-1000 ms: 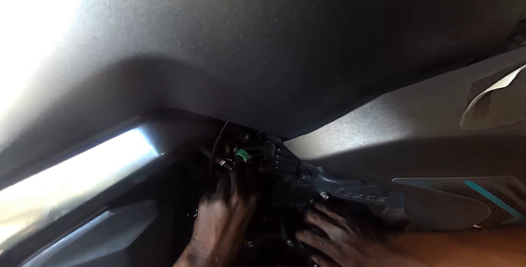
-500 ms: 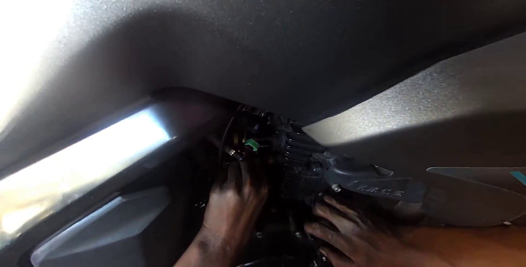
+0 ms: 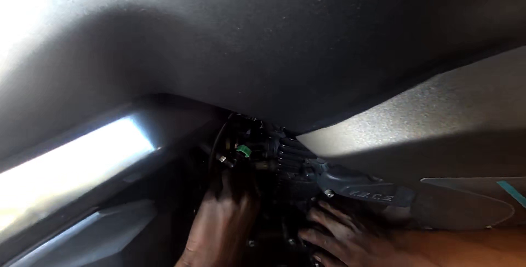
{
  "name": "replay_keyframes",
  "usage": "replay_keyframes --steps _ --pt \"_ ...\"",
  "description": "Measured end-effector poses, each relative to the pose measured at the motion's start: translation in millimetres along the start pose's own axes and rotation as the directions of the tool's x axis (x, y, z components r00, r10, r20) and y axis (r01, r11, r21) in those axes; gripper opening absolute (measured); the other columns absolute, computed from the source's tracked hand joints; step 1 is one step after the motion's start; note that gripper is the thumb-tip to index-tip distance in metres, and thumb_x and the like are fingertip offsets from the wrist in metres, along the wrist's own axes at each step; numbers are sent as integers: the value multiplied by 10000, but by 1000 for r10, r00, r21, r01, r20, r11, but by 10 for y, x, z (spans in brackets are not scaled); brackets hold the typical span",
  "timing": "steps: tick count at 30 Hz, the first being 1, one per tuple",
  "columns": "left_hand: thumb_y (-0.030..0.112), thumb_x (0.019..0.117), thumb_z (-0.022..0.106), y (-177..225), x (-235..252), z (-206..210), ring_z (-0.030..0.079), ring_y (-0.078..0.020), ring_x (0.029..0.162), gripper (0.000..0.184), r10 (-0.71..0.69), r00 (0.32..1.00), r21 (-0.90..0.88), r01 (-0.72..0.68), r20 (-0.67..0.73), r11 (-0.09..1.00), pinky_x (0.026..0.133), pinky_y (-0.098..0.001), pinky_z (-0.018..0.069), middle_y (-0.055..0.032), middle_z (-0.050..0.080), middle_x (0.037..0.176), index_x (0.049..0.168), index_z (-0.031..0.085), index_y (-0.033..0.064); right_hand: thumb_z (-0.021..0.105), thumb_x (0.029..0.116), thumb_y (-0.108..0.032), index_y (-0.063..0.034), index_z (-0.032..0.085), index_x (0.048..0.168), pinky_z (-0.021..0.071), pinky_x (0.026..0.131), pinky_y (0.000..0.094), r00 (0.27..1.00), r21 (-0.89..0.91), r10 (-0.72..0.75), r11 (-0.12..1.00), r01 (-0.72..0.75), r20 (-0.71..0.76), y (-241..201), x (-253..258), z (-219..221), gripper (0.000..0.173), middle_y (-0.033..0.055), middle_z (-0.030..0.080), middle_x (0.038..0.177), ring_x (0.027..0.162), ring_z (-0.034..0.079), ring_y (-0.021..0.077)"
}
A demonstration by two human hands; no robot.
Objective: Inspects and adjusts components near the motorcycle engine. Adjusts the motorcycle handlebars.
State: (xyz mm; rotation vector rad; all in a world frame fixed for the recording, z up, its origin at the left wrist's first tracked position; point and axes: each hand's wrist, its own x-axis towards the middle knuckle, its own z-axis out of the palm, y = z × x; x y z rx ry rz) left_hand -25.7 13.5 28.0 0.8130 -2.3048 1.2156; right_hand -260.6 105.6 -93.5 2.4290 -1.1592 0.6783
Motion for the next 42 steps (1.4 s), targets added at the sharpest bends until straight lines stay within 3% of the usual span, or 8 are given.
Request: replay_keyframes --steps 6,10,20,23,26,29,33,42 --pt "7 974 503 -101 -217 68 709 -234 850 245 238 968 -71 -243 -75 967 689 -342 546 -105 747 980 1001 746 18 590 966 -405 -220 676 1215 547 925 409 999 -30 25 999 -24 27 -33 21 -35 322 124 679 1082 1014 669 306" --pt "0 1015 479 -84 -456 -68 711 -284 1089 278 243 970 -183 -242 -17 953 967 -423 556 -125 739 1149 1141 726 19 593 961 -421 -228 681 1201 550 917 409 999 -33 32 999 -30 33 -40 17 -44 321 118 683 1074 1015 667 302" --pt "233 1000 639 -318 -863 -222 613 -291 1276 320 99 994 -580 -105 -42 807 959 -353 546 -170 660 1329 1300 653 122 605 958 -428 -222 668 1221 565 911 422 999 -17 41 999 -41 23 -42 0 -16 339 131 675 1084 1023 673 311" --pt "310 967 683 -189 -903 -159 522 -299 1352 563 -64 997 -687 26 -30 726 1103 -325 454 -290 526 1397 1450 499 87 604 961 -422 -226 650 1237 553 923 420 998 -11 50 999 -49 29 -51 3 -32 342 133 668 1091 1034 662 317" --pt "461 921 725 -127 -888 -245 614 -359 1245 872 -243 941 -734 336 234 591 1002 -434 544 -354 526 1401 1511 386 -84 603 959 -422 -229 634 1250 553 907 428 998 -7 39 999 -39 46 -32 8 -12 351 129 655 1086 1039 649 325" --pt "530 910 716 -178 -888 -184 557 -263 1362 1061 -196 838 -795 545 509 266 1124 -418 485 -266 500 1497 1577 186 -103 591 970 -423 -227 626 1245 556 888 429 999 0 39 999 -39 33 -26 17 2 340 123 652 1068 1023 647 321" --pt "414 920 720 -191 -905 -44 584 -147 1324 841 -132 798 -808 588 588 -41 1097 -324 517 -147 580 1445 1526 372 -55 561 983 -433 -231 602 1266 545 900 412 1000 8 21 1000 -21 8 8 -8 66 350 110 637 1070 1024 635 299" --pt "157 890 699 -157 -822 94 668 -86 1143 505 -137 768 -777 598 626 -198 960 -264 586 -50 672 1247 1345 534 12 582 968 -420 -231 624 1243 543 906 418 999 8 35 999 -35 40 -10 20 31 336 113 651 1067 1026 642 304"
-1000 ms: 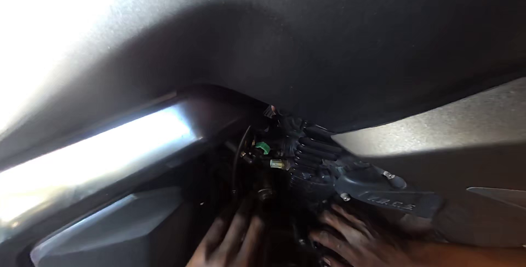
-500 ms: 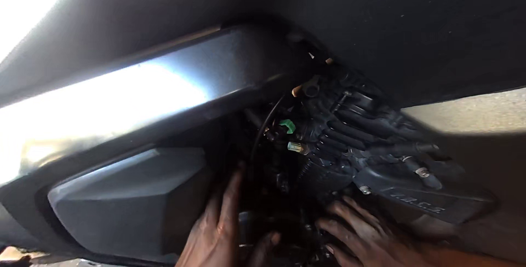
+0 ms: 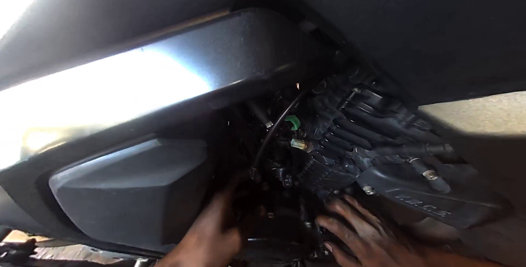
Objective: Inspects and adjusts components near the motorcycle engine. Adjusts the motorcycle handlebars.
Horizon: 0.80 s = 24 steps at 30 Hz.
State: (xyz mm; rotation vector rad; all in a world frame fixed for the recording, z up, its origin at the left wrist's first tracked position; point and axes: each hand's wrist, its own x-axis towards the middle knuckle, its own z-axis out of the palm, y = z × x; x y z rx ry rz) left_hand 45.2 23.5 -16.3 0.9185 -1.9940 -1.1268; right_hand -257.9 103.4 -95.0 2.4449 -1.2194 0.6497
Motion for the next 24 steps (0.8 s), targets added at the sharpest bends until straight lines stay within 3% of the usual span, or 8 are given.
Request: replay_keyframes --steps 3,8,11,13,15,17,20,24 --pt "49 860 681 -79 -12 -10 642 -105 1211 557 34 999 -152 -28 38 988 1027 -281 564 -46 655 1293 1386 505 7 574 971 -417 -224 619 1251 537 907 406 1000 7 -4 1000 4 -7 10 -16 12 343 107 648 1070 1032 635 298" --pt "64 845 688 -128 -17 133 677 -102 1102 442 33 996 -252 -53 -83 966 959 -287 581 -2 697 1168 1272 574 61 586 975 -420 -225 616 1247 534 908 368 1000 20 10 1000 -10 -29 4 -59 39 336 110 634 1081 1042 625 282" --pt "156 875 721 -105 -164 141 589 -176 1318 684 96 989 -250 -121 -112 961 1098 -351 528 -112 582 1438 1469 438 -34 593 980 -420 -221 610 1253 511 950 365 1000 33 -3 999 4 -22 33 -78 40 339 117 625 1092 1057 613 280" --pt "179 902 711 38 -340 111 519 -210 1401 785 27 994 -250 -52 -103 967 1134 -381 499 -164 487 1534 1537 324 -72 587 985 -428 -211 612 1252 508 953 369 1000 26 -30 999 30 -9 64 -69 18 344 116 623 1088 1055 611 285" --pt "155 906 695 222 -482 95 528 -209 1382 767 -151 986 -314 122 -70 942 1098 -378 515 -172 485 1520 1532 314 -73 585 987 -436 -202 613 1247 521 930 378 998 5 -58 998 58 7 89 -44 -6 351 121 629 1083 1040 621 293" --pt "99 901 678 299 -531 101 522 -232 1388 744 -236 972 -354 214 -20 910 1094 -395 514 -173 470 1532 1534 318 -56 588 983 -434 -194 612 1236 533 910 378 997 -9 -71 997 71 17 83 -34 -19 350 124 633 1082 1029 628 293" --pt "59 895 689 293 -477 89 565 -236 1357 742 -235 971 -379 199 -51 904 1067 -373 556 -166 467 1543 1540 335 -41 598 984 -430 -179 609 1241 521 924 393 996 4 -68 998 68 62 78 -17 -63 359 136 634 1086 1042 621 311" --pt "30 906 677 231 -394 38 691 -201 1178 753 -156 987 -368 129 -43 921 959 -330 628 -159 531 1477 1561 311 -38 671 955 -374 -149 639 1217 538 925 431 990 21 -22 1000 20 142 30 23 -157 347 186 659 1084 1049 642 358"
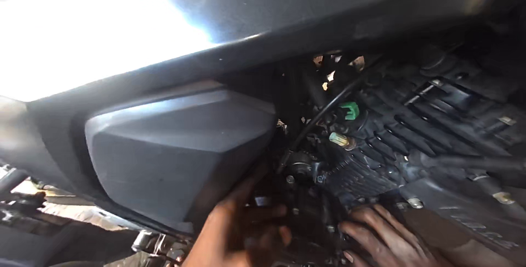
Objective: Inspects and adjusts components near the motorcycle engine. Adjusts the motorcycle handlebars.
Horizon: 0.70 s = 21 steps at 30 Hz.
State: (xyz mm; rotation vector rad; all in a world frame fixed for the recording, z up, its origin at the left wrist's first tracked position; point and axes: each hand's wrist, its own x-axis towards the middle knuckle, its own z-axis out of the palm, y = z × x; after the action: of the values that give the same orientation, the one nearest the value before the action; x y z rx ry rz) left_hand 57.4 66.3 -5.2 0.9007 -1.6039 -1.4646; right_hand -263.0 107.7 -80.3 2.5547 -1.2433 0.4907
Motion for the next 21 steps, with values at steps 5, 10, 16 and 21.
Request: replay_keyframes --steps 5,10,16,21 --pt "181 912 734 -80 117 -83 696 -193 1174 845 51 989 167 -75 141 983 964 -350 628 -114 618 1394 1595 266 12 680 947 -356 -130 639 1204 540 919 451 999 2 17 1000 -17 35 -24 35 -48 344 200 656 1058 1017 652 369" --pt "221 907 741 -69 312 -208 695 -137 1093 898 -116 939 121 80 323 989 904 -285 598 -85 663 1277 1617 213 64 683 954 -345 -116 646 1199 538 928 451 999 29 31 999 -32 28 -49 40 -44 337 212 661 1055 1023 653 375" --pt "321 868 776 -77 99 -76 547 -245 1365 949 62 958 345 -161 279 925 1061 -362 536 -233 247 1658 1607 275 0 686 953 -332 -101 652 1187 546 921 439 999 33 32 999 -32 29 -29 26 -39 331 226 671 1065 1037 657 383" --pt "369 872 780 -121 153 -122 575 -225 1321 998 102 950 304 -194 296 933 1010 -334 557 -239 297 1636 1608 236 -31 697 946 -315 -99 653 1181 537 939 433 998 52 39 998 -41 45 -41 50 -64 322 234 665 1061 1038 653 383"
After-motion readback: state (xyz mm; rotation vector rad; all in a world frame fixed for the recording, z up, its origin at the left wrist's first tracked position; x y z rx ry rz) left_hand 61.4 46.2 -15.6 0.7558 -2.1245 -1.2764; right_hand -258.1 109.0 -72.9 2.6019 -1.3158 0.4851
